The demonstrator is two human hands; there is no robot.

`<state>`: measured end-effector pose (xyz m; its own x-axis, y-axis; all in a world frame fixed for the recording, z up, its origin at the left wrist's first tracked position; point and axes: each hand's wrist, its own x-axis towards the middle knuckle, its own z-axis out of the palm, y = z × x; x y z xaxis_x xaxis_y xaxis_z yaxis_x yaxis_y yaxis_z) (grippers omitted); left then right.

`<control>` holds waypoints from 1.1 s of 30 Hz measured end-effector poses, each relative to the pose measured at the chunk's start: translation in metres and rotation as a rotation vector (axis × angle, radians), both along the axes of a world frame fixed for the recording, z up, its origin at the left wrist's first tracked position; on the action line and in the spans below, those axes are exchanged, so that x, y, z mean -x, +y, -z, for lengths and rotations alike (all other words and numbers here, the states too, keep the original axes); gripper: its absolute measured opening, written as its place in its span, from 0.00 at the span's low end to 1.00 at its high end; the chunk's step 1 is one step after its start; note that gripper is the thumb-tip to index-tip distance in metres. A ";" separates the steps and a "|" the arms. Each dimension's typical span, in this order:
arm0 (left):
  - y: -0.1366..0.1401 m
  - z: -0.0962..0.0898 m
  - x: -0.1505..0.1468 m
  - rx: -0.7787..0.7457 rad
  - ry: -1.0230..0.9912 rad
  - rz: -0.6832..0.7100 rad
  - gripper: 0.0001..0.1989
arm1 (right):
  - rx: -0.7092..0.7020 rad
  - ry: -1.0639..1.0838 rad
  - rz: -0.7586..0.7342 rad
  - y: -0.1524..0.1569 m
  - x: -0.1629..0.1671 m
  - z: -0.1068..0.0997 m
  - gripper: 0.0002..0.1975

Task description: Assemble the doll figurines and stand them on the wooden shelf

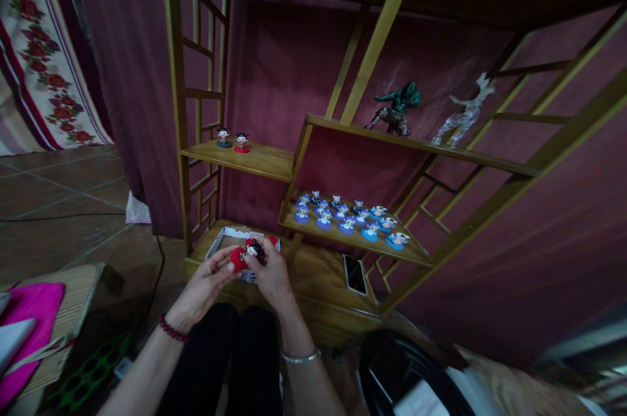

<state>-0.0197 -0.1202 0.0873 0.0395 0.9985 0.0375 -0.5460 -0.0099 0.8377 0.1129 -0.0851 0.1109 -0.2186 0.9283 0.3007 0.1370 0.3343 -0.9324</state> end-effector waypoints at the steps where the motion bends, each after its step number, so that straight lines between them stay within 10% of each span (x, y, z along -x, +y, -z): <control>1: 0.000 0.001 0.000 -0.001 -0.009 0.007 0.25 | -0.001 -0.003 -0.003 0.000 -0.001 0.000 0.18; 33: -0.005 0.004 -0.003 -0.029 -0.108 0.038 0.19 | -0.029 -0.067 -0.079 0.001 -0.010 0.000 0.17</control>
